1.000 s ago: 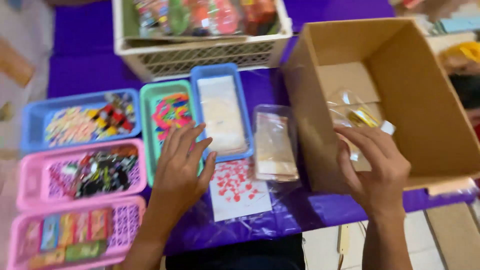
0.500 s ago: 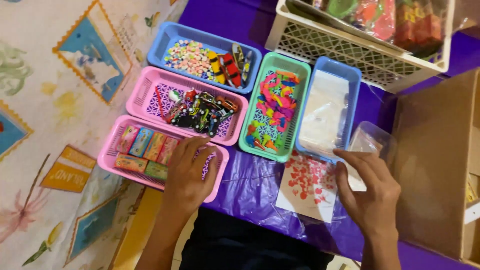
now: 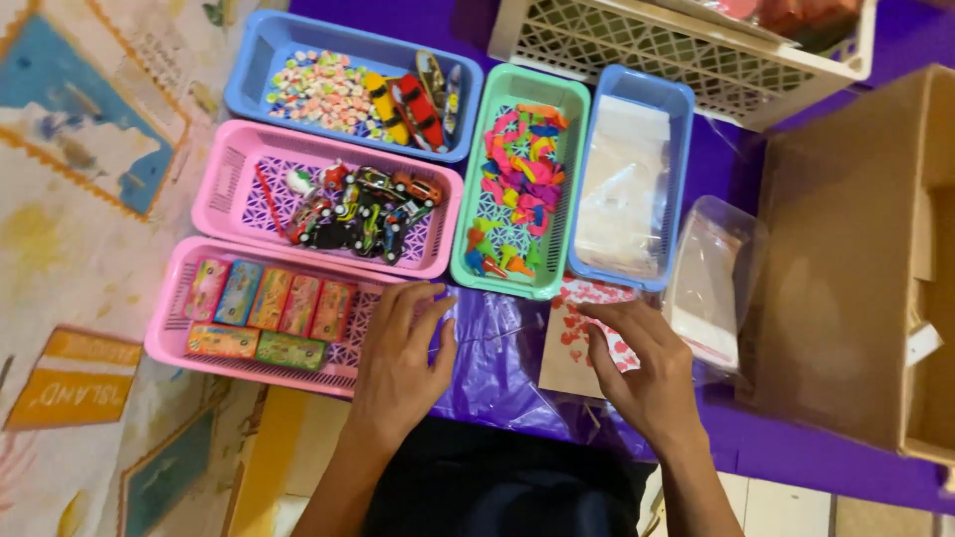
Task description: The person packs small toy items and accessories into plastic bags and a cardboard box by hand.
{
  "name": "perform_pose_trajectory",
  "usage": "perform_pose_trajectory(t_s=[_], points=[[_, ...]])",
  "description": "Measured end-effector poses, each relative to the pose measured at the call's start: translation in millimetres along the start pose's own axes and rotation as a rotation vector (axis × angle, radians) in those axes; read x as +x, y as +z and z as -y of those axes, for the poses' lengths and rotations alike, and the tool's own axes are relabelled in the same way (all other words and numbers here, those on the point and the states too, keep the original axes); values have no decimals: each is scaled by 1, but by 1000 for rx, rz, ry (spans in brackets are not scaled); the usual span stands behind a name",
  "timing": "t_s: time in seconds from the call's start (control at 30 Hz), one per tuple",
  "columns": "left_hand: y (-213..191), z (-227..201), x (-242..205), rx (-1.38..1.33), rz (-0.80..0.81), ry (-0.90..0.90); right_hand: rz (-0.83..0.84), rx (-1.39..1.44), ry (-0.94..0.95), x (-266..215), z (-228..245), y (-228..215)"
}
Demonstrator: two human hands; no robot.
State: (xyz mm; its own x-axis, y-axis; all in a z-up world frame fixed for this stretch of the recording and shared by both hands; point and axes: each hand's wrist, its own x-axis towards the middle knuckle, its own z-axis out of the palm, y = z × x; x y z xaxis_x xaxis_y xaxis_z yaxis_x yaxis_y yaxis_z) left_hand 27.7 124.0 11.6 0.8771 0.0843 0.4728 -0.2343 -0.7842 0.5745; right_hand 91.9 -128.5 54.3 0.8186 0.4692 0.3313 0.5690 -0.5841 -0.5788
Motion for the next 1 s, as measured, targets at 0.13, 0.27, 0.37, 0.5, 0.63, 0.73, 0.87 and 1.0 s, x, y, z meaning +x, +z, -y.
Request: perform_pose_trajectory(t_s=[0.13,0.27,0.37,0.5,0.63,0.73,0.87,1.0], points=[[18,-8,14,-29,42,112,-42,-22,13,-9,-7,-10],[51,-18,18,-30,-28,230,-161,0,102,-21,-16,-15],[71,-34,20,-80,39,243,-173,22,147,-33,-23,-19],[98,-44,8,-135,131,264,-206,95,200,-54,-28,-17],[106,-59,3,-163,182,299,-270,90,120,-63,-30,-14],[106,-67,2,-157,222,305,-314,29,30,-69,-33,-8],[110,-76,0,-169,239,314,-364,19,16,-76,-32,-6],[112,-93,11,-218,226,368,-490,-9,5,-80,-39,-11]])
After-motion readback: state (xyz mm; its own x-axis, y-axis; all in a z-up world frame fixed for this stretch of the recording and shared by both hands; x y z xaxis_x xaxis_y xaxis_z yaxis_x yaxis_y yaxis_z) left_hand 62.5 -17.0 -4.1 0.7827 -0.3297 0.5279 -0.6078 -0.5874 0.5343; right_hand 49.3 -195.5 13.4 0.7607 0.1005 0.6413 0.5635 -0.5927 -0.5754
